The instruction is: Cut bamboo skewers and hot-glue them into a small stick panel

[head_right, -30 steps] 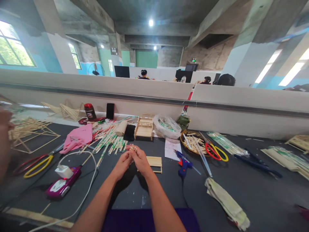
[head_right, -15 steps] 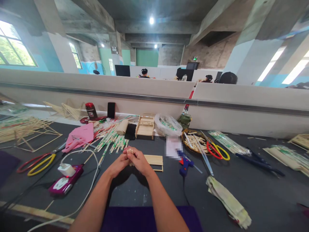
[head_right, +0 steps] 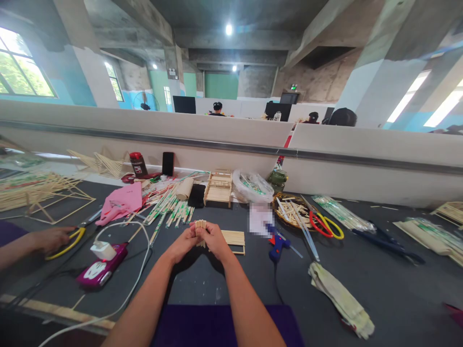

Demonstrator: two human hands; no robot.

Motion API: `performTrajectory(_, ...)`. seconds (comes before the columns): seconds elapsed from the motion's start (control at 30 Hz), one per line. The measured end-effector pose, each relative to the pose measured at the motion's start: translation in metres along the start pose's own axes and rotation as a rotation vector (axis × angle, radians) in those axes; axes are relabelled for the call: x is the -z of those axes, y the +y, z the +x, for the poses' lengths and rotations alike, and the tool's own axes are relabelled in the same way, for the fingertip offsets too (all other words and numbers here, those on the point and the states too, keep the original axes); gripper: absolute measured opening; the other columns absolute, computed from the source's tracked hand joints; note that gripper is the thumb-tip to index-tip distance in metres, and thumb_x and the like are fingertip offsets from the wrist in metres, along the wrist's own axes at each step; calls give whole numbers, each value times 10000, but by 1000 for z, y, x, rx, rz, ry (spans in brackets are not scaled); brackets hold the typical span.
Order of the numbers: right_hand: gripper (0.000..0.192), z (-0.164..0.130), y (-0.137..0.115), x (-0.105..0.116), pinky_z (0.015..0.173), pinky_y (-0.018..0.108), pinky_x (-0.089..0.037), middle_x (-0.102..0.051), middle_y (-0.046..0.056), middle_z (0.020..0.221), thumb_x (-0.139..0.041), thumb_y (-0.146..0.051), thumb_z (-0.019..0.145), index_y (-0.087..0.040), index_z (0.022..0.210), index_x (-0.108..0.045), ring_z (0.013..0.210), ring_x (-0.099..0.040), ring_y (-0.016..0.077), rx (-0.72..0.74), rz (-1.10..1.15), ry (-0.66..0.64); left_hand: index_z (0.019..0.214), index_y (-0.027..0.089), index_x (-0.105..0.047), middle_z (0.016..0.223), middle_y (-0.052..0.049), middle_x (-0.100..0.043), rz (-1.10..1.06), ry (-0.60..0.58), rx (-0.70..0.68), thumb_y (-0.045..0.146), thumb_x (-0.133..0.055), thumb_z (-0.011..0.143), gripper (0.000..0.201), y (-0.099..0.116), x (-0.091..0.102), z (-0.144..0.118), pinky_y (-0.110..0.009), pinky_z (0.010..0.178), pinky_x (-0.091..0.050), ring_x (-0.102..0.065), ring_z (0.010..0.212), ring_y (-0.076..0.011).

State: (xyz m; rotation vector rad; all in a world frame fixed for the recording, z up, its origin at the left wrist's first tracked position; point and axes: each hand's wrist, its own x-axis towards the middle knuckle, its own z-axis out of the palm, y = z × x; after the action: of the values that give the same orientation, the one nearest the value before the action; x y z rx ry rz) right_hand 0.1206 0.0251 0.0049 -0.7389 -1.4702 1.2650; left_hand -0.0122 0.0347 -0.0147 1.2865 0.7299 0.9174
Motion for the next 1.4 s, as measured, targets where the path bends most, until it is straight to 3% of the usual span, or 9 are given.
performTrajectory(0.17,327,1,4,0,859,382,-495,-704,59,984,-585,-496,800,-199,856,-710,908,-650,228,-3,-20,47,930,104,-663,784,-52,-642,56,39,-17,570,-706,664,539,-2,-2,2,-251,713,-429,-572,763,-165)
performTrajectory(0.33,310,1,8,2,865,393,-499,-708,67,1013,-594,-478,790,-202,852,-720,945,-651,244,8,-51,101,722,88,-647,620,-1,-551,135,63,-24,594,-703,642,515,-5,-2,5,-213,589,-348,-457,603,-104)
performTrajectory(0.57,302,1,10,3,936,413,-453,-710,68,1013,-602,-468,801,-207,888,-727,1020,-632,244,39,-9,79,805,98,-645,686,-7,-561,128,41,-27,584,-715,631,522,-3,-1,4,-215,617,-361,-466,653,-119)
performTrajectory(0.93,353,1,6,1,873,386,-488,-712,73,1014,-647,-509,749,-190,875,-730,928,-656,232,-48,65,88,677,86,-613,595,10,-510,142,59,-2,641,-714,585,571,-12,4,7,-202,561,-323,-420,584,-94)
performTrajectory(1.13,373,1,6,1,914,399,-459,-714,81,999,-653,-510,741,-175,882,-737,976,-635,248,-38,20,80,634,94,-607,597,8,-539,98,50,4,566,-766,567,503,2,0,1,-199,570,-347,-453,599,-101)
performTrajectory(1.4,360,0,12,-1,851,374,-482,-718,63,944,-640,-497,758,-176,888,-739,922,-641,240,-58,62,26,787,118,-649,737,-25,-650,36,45,33,354,-814,557,369,-9,5,4,-244,687,-438,-566,699,-144)
